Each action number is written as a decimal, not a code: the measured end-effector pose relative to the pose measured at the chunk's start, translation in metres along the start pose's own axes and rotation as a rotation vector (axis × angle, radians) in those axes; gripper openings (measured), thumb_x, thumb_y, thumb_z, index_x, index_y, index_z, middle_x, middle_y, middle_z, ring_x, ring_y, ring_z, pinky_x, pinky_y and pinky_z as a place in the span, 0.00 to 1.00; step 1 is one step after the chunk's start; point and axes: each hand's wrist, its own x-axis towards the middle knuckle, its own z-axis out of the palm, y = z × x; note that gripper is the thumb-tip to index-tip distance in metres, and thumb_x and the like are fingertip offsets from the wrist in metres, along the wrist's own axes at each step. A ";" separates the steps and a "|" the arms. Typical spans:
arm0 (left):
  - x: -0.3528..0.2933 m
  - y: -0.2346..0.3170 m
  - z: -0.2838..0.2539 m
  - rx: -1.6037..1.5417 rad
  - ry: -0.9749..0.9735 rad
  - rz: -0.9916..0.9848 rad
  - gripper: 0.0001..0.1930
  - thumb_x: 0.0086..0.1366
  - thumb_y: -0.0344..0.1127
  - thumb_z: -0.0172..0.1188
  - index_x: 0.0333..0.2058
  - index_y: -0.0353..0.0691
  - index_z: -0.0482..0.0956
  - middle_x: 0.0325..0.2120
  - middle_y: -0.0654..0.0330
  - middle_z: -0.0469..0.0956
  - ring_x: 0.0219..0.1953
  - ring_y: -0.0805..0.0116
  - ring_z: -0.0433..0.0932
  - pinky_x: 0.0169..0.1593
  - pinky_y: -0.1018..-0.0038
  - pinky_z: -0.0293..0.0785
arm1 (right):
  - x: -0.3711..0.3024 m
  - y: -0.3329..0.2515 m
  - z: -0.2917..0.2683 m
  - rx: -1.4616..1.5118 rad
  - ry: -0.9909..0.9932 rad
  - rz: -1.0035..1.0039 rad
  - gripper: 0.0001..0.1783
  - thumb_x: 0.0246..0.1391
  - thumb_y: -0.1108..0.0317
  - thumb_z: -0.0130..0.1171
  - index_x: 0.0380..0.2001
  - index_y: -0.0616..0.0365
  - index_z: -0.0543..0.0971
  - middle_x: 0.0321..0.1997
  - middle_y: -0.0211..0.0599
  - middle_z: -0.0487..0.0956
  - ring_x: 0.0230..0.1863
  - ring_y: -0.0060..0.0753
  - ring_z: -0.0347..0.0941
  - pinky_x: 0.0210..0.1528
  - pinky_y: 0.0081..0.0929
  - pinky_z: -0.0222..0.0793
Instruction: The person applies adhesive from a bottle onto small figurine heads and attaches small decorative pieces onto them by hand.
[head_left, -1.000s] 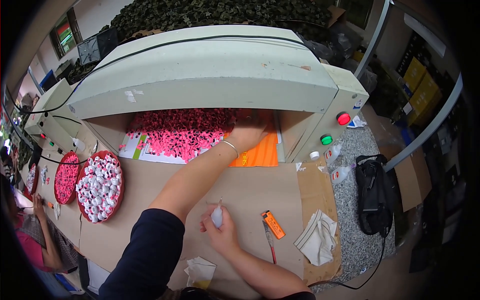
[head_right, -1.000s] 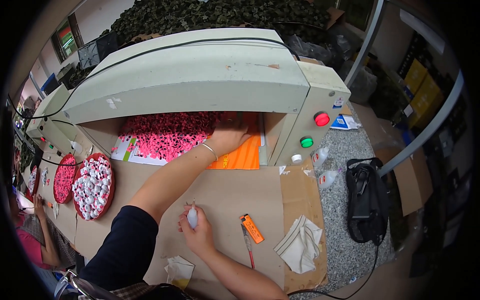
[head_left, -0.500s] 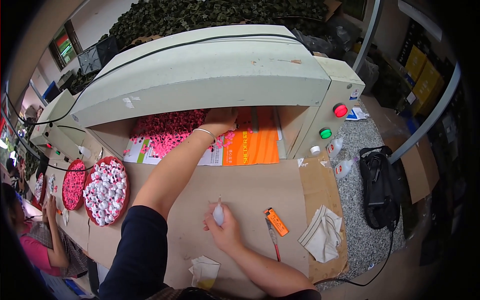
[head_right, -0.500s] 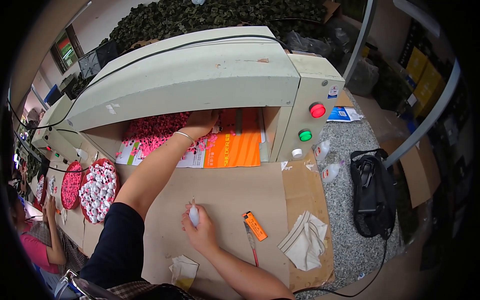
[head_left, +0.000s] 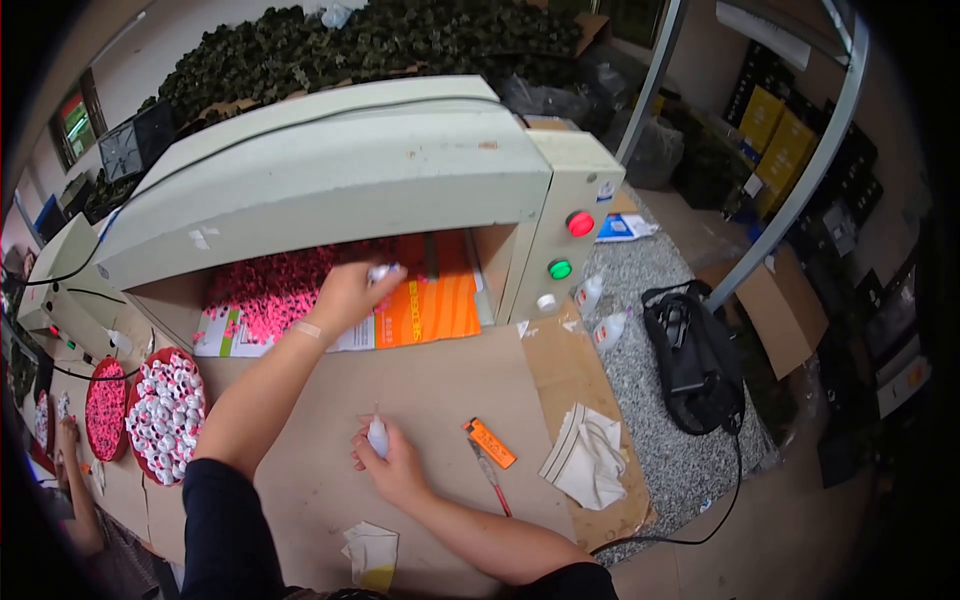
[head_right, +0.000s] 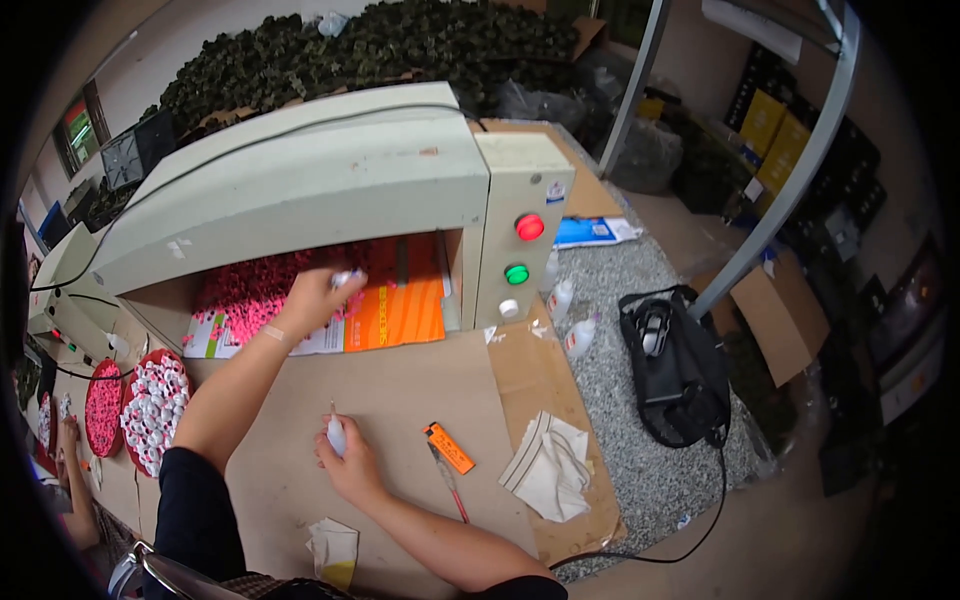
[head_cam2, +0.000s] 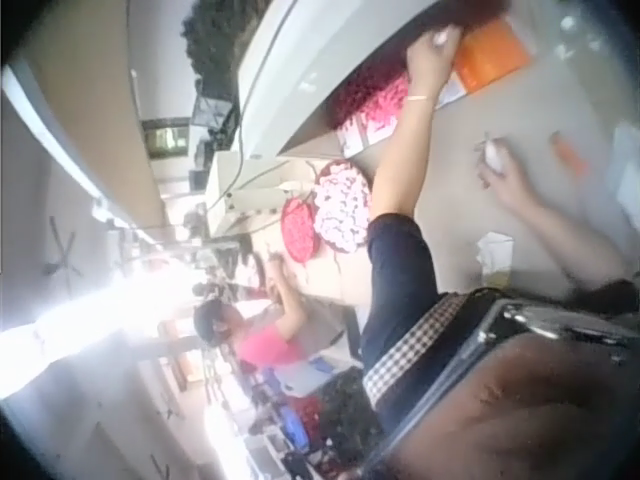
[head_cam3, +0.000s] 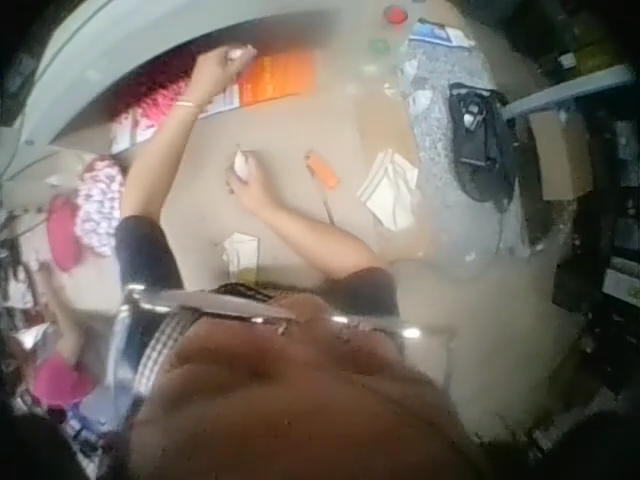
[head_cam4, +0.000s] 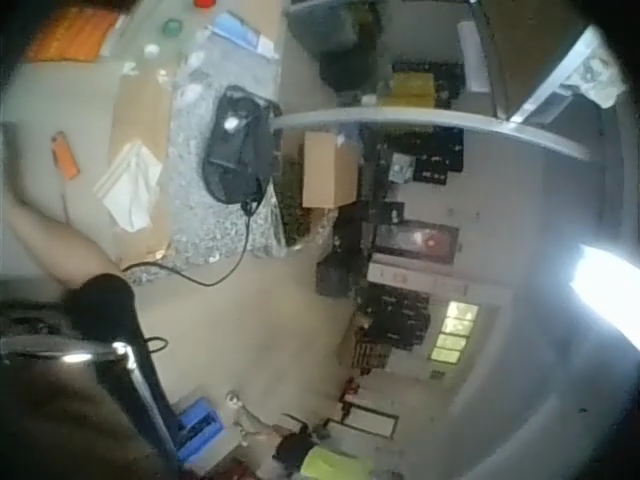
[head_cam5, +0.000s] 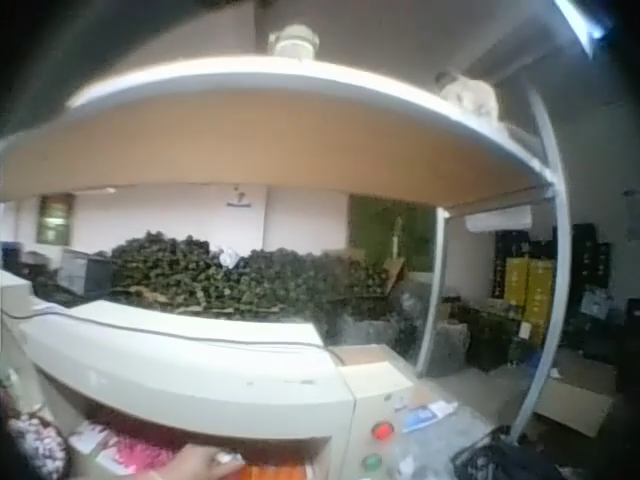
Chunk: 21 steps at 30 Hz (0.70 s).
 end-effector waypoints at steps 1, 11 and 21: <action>-0.013 -0.012 0.003 0.020 0.113 0.225 0.16 0.52 0.45 0.57 0.31 0.36 0.72 0.31 0.49 0.70 0.33 0.54 0.71 0.34 0.68 0.68 | 0.000 0.000 0.000 -0.012 -0.008 -0.022 0.17 0.50 0.73 0.49 0.44 0.63 0.62 0.34 0.34 0.68 0.31 0.23 0.70 0.30 0.20 0.70; -0.211 -0.071 -0.001 0.271 0.056 0.427 0.12 0.50 0.42 0.59 0.31 0.42 0.73 0.31 0.57 0.69 0.32 0.60 0.71 0.35 0.69 0.70 | 0.011 0.036 -0.007 -0.369 0.106 -0.256 0.26 0.46 0.75 0.51 0.49 0.61 0.55 0.36 0.35 0.67 0.31 0.23 0.68 0.31 0.21 0.70; -0.256 -0.104 0.001 0.312 0.118 0.458 0.14 0.51 0.43 0.56 0.36 0.46 0.73 0.39 0.54 0.68 0.41 0.57 0.68 0.46 0.65 0.64 | -0.007 0.001 -0.025 -0.861 -0.130 -0.236 0.25 0.49 0.69 0.50 0.51 0.59 0.57 0.34 0.36 0.71 0.29 0.24 0.70 0.31 0.22 0.68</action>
